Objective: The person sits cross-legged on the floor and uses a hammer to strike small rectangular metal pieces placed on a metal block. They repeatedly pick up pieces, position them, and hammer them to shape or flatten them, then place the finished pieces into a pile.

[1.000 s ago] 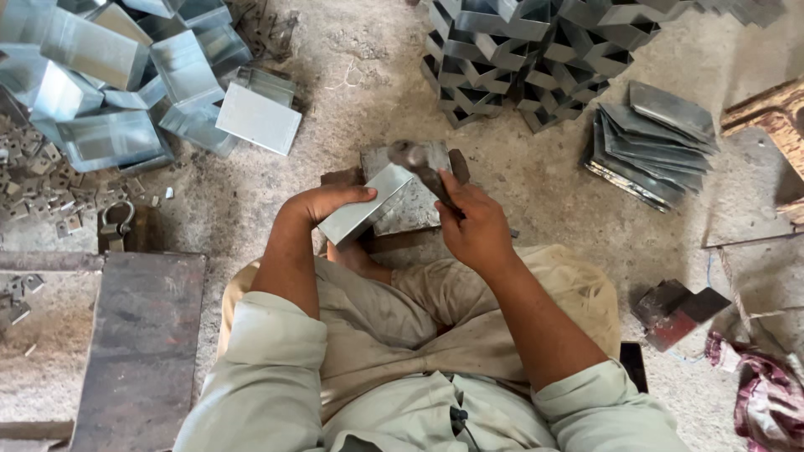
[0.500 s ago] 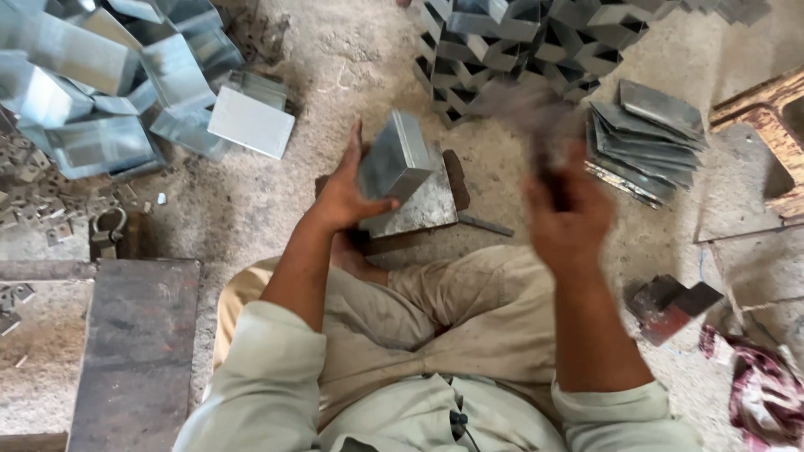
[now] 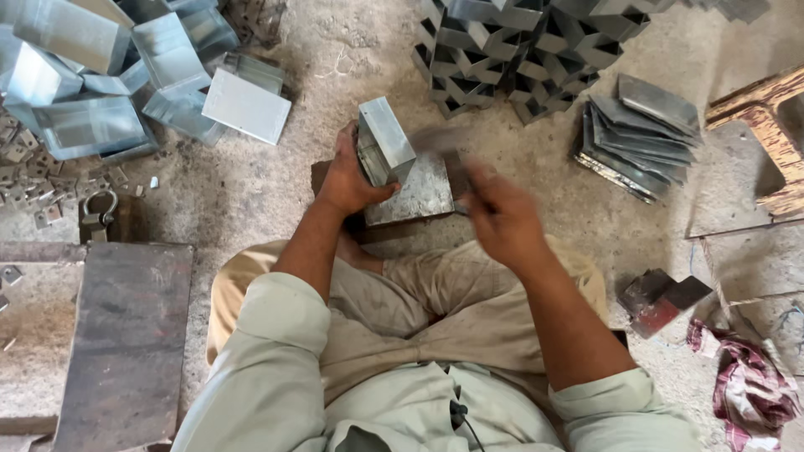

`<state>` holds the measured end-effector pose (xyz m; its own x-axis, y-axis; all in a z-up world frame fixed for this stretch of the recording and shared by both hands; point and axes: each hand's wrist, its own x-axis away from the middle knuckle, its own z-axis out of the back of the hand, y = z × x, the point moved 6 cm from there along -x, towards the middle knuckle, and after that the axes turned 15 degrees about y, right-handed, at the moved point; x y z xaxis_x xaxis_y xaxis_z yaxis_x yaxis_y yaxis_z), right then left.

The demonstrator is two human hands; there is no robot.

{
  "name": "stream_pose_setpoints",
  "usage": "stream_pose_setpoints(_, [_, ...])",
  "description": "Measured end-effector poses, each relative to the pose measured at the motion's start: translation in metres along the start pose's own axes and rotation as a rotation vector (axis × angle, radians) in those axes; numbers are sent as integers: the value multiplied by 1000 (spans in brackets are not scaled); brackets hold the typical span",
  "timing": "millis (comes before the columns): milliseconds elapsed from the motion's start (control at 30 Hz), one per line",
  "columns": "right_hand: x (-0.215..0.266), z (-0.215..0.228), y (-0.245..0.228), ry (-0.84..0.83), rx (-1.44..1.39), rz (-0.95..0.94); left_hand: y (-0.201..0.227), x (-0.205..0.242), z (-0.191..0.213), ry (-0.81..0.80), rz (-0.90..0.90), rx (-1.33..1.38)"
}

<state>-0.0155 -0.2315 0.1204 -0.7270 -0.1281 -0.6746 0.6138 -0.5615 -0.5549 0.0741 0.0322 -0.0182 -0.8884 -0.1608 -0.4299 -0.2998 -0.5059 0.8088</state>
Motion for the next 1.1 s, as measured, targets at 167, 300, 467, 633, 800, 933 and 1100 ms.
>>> stream_pose_setpoints(167, [1,16,-14,224,-4,-5,-13,-2,2,-27,153,-64])
stream_pose_setpoints(300, [6,-11,1,167,-50,-127,2,-5,6,54,27,15])
stream_pose_setpoints(467, [24,-26,33,55,13,-267,23,-6,19,30,97,-83])
stream_pose_setpoints(633, [57,-47,83,-159,179,-461,26,-1,19,-217,4,-586])
stream_pose_setpoints(800, [74,-58,123,-238,173,-416,20,8,11,-341,64,-683])
stream_pose_setpoints(933, [104,-79,156,-343,-333,-1107,17,7,11,-314,48,-646])
stream_pose_setpoints(1100, [93,-90,144,-405,-14,-855,21,4,24,-354,31,-675])
